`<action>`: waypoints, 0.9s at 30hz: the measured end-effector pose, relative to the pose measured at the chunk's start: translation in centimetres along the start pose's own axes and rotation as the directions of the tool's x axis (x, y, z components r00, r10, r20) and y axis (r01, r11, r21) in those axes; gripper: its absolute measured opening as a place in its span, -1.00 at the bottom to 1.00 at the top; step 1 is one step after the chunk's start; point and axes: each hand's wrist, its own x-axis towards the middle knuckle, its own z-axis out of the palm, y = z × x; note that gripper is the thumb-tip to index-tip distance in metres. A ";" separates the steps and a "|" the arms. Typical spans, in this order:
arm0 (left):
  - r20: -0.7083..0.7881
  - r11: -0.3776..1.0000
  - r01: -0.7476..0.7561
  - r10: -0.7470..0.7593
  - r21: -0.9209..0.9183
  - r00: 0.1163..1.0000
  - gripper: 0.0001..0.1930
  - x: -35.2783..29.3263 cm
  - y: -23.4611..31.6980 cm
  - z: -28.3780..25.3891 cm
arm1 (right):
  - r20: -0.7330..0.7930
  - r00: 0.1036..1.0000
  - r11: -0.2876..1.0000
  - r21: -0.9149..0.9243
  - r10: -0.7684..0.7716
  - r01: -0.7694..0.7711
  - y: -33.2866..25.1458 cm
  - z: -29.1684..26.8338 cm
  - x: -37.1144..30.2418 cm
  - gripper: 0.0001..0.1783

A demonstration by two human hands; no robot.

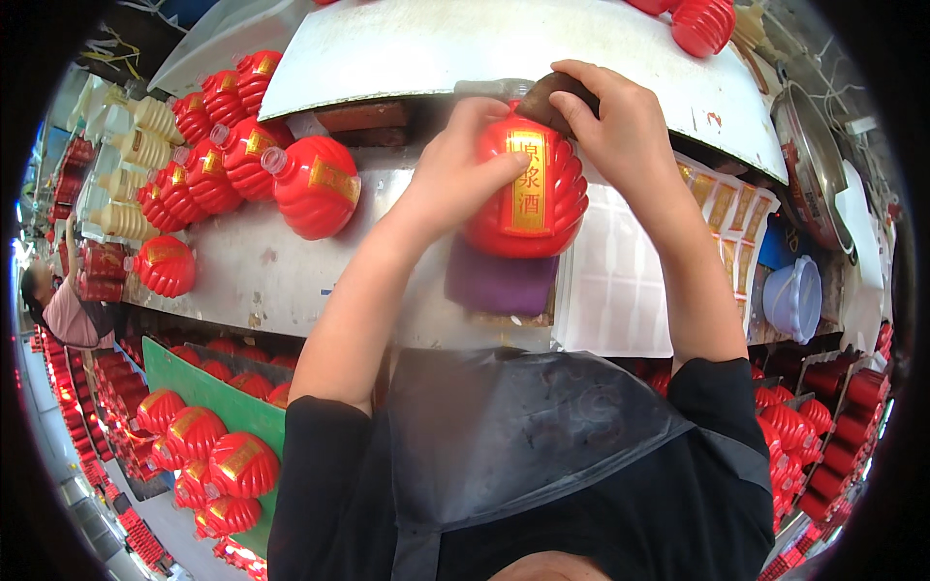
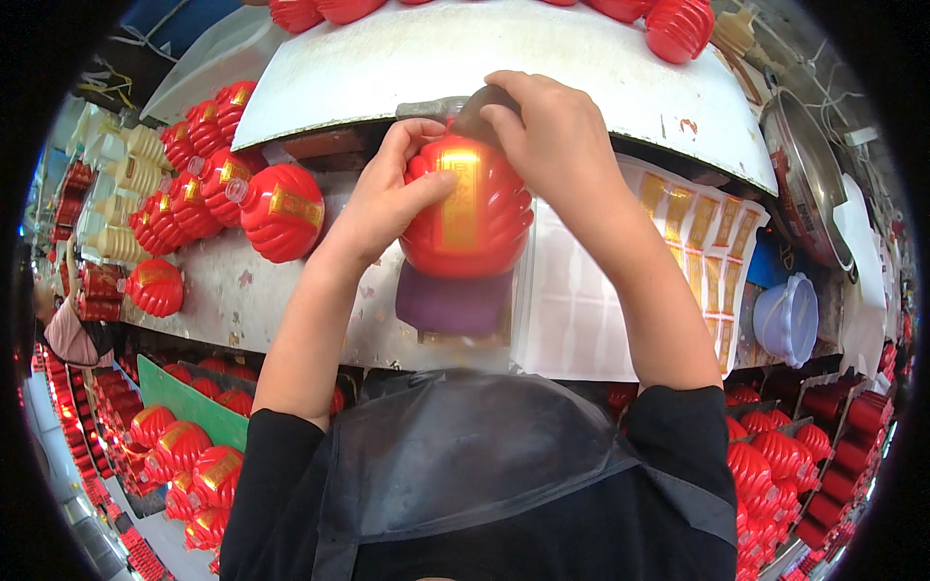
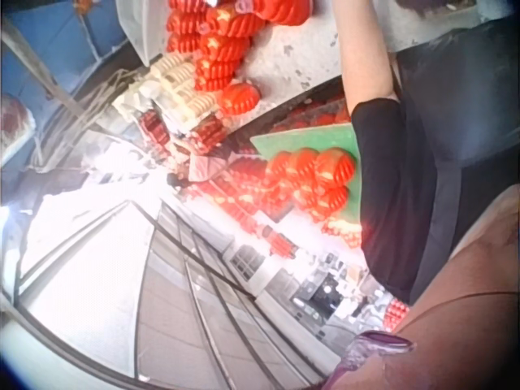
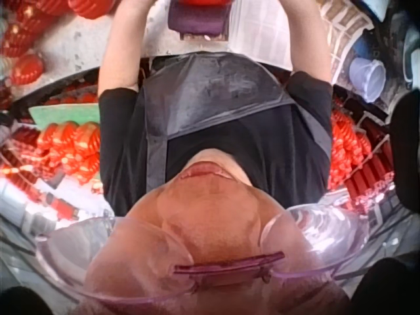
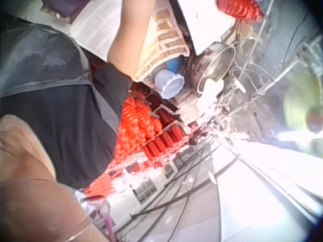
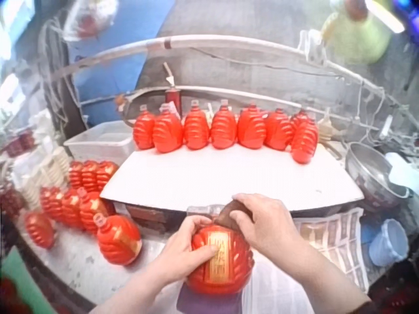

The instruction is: The person repeatedly picks up red plastic bottles, applies a gold label to each bottle, and places the labeled bottles on a nearby surface. The process is repeated for multiple bottles in a continuous assembly-line manner.

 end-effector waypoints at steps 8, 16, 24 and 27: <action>0.005 0.989 0.060 -0.060 -0.137 0.998 -0.27 0.4 0.6 0.1 | 0.045 0.981 0.951 0.240 0.189 -0.194 -2.8 -1.7 -3.3 -0.66; 0.013 0.988 -0.097 0.099 -0.123 0.995 -0.04 -2.0 1.4 0.6 | -0.003 0.949 0.829 0.488 0.314 -0.273 -2.0 -2.5 -4.1 -0.71; 0.025 0.962 -0.134 0.144 -0.239 0.989 -0.32 -2.8 2.1 1.1 | 0.270 0.900 0.793 0.432 0.341 -0.430 -3.7 -3.0 -5.5 -0.64; 0.010 0.948 -0.174 0.184 -0.265 0.983 -0.45 -3.0 1.8 1.6 | 0.371 0.859 0.757 0.428 0.352 -0.494 -4.0 -2.3 -6.0 -0.51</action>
